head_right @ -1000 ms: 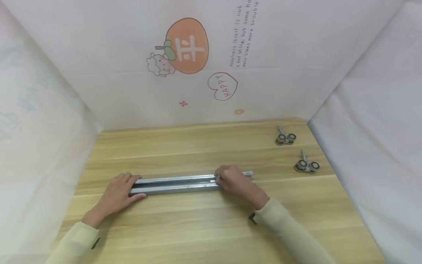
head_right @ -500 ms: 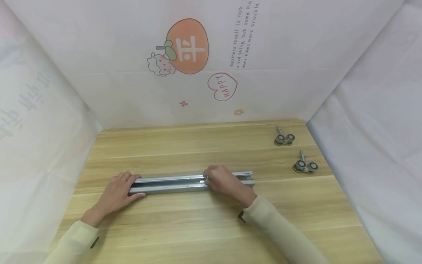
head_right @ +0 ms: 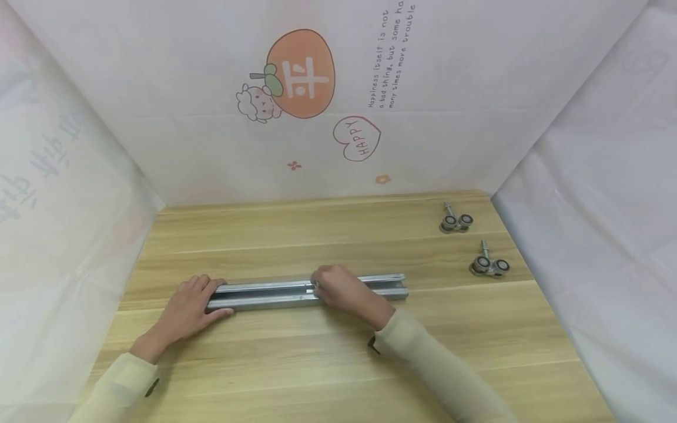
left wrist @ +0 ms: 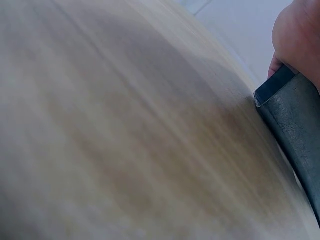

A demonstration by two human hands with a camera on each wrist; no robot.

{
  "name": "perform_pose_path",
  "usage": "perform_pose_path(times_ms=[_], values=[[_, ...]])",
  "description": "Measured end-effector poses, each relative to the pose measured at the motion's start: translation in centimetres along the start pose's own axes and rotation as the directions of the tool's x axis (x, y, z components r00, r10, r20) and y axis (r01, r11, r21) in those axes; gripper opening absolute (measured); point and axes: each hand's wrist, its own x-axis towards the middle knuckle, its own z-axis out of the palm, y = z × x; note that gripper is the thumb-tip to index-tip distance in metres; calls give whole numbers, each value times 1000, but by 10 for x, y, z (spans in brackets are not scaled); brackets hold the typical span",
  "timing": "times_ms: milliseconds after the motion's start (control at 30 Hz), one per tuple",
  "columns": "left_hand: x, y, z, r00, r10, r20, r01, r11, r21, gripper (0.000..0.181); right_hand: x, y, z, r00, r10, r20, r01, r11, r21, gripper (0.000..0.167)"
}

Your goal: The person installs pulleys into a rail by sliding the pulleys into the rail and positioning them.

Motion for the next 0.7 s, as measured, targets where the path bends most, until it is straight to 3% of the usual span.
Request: perform_pose_path(times_ms=[700], values=[[0, 0, -1, 1000, 10, -6, -10, 1000, 5, 74, 28, -22, 15, 1000, -3, 20, 2, 999, 41, 11]])
